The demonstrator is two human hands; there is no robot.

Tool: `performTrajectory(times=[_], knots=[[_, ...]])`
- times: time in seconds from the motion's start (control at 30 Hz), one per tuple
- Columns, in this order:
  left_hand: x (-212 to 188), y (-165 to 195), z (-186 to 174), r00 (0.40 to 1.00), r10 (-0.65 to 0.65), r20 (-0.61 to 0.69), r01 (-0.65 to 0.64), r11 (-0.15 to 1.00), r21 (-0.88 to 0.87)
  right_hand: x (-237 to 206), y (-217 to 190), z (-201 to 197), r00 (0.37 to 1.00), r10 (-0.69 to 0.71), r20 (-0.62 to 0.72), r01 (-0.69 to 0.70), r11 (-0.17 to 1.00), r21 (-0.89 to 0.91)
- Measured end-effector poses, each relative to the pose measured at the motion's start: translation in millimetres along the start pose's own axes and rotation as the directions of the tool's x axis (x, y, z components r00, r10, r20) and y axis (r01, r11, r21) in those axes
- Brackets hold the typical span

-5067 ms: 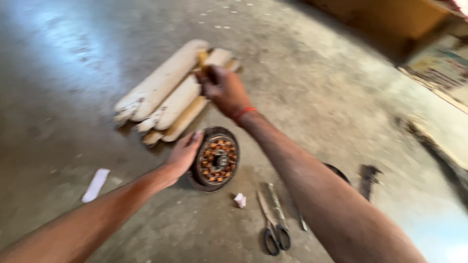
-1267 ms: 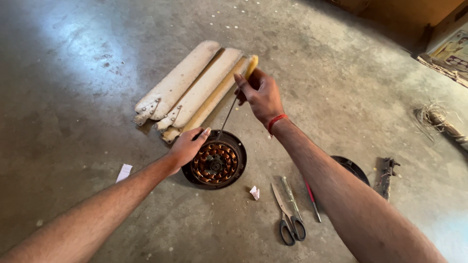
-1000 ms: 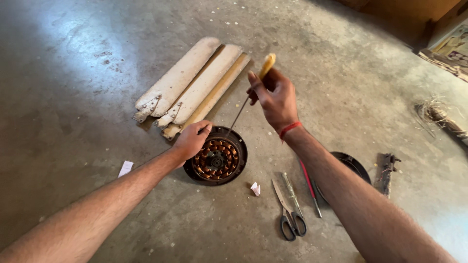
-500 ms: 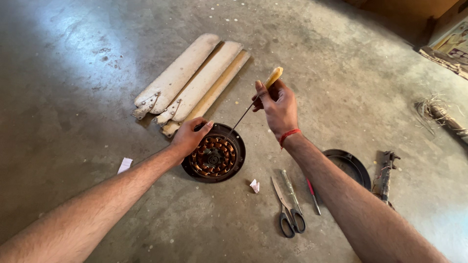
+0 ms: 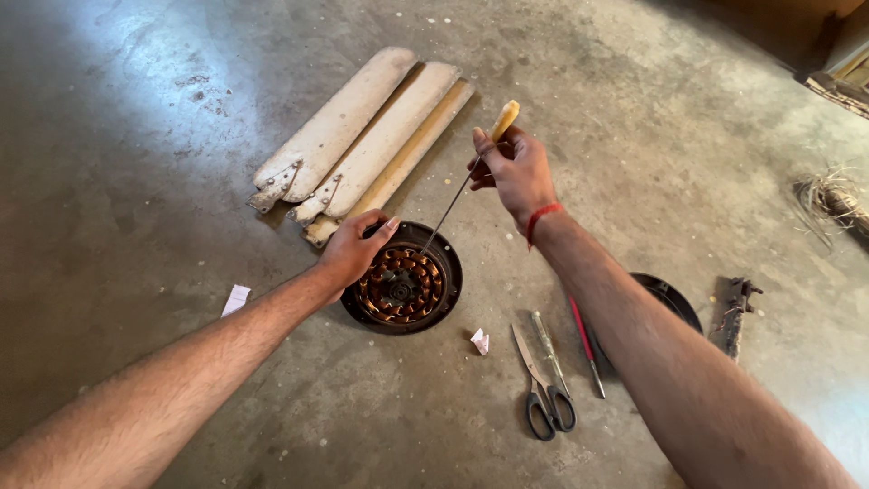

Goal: The person sits on a concrete floor servicing a disassembled ceiling fan. They hold the motor stator steady and use a long screwdriver to work around the copper windings and hub, with the fan blades, housing cover, and mounting arm laid out nearby.

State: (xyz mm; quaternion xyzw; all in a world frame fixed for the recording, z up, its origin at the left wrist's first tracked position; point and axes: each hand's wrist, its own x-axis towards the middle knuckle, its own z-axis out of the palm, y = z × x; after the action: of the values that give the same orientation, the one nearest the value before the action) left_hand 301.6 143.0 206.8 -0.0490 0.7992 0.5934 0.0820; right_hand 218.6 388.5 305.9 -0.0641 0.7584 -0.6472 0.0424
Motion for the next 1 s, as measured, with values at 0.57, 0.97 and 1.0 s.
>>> performTrajectory(times=[0.57,0.97,1.0], knots=[[-5.1,9.3,-3.2,0.999,-0.001,0.045,0.003,0.999,-0.040,-25.5,-35.2,2.0,0.969,-0.245,-0.044,0.237,0.962,-0.137],[-4.0,14.3,0.0,0.999,0.000,0.033,0.001,0.999,-0.041,-43.9,-40.3,29.5,0.956,-0.290,0.047,0.294,0.947,-0.128],[-4.0,14.7,0.0,1.000,0.002,0.020,-0.002,1.000,-0.014,-45.6,-40.7,31.4,0.951,-0.305,0.042,0.308,0.938,-0.158]])
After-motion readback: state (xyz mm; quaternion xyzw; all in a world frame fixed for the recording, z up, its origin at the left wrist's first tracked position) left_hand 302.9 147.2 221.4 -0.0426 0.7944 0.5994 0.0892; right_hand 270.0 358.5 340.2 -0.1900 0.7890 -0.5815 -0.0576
